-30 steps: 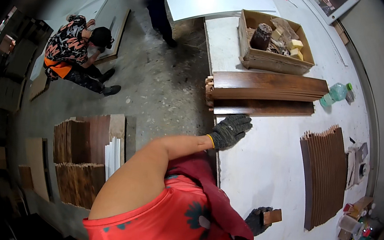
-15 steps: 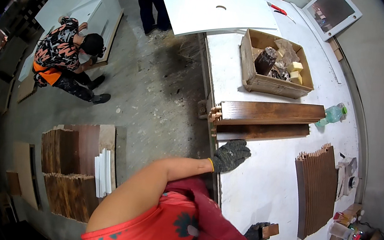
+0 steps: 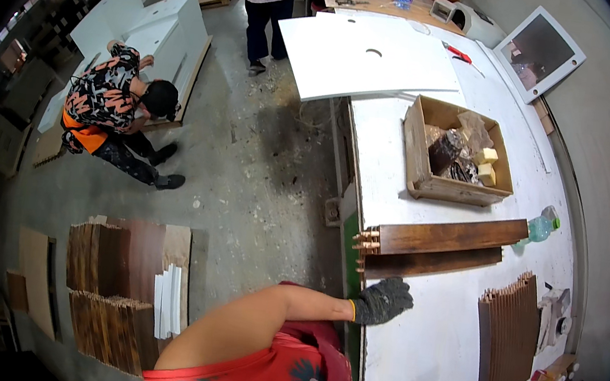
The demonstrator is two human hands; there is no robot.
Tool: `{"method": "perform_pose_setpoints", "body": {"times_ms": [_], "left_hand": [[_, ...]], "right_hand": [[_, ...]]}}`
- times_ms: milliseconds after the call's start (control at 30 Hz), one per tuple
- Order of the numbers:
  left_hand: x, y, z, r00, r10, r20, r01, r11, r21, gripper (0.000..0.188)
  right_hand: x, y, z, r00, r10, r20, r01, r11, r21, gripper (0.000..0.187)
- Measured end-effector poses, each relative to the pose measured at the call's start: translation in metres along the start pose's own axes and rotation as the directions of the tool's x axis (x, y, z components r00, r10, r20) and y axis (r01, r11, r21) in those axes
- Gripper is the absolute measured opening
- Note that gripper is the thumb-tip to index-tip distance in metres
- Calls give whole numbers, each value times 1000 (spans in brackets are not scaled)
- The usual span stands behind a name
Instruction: The person wipes wood panels with a cloth, handling them one at a time and placing them on a stack on the work table.
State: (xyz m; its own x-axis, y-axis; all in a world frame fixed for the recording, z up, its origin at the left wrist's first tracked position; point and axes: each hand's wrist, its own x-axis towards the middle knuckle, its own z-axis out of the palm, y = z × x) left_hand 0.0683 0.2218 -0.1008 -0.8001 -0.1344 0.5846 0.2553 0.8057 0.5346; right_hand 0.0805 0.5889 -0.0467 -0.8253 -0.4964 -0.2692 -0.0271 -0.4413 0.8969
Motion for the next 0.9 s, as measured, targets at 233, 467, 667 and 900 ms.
{"method": "perform_pose_setpoints", "body": {"times_ms": [233, 467, 667, 900], "left_hand": [[1, -6, 0, 996, 6, 84, 2, 996, -89, 20], [8, -2, -1, 963, -68, 260, 78, 997, -28, 15], [4, -6, 13, 999, -6, 47, 8, 999, -43, 6], [-8, -13, 9, 997, 58, -47, -59, 998, -21, 6]], "right_hand": [[4, 46, -9, 994, 33, -106, -43, 995, -95, 28], [28, -22, 11, 937, 272, -217, -348, 754, -557, 31], [88, 0, -52, 964, 192, -186, -262, 538, -801, 32], [139, 34, -113, 933, 220, -284, -349, 373, -860, 32]]}}
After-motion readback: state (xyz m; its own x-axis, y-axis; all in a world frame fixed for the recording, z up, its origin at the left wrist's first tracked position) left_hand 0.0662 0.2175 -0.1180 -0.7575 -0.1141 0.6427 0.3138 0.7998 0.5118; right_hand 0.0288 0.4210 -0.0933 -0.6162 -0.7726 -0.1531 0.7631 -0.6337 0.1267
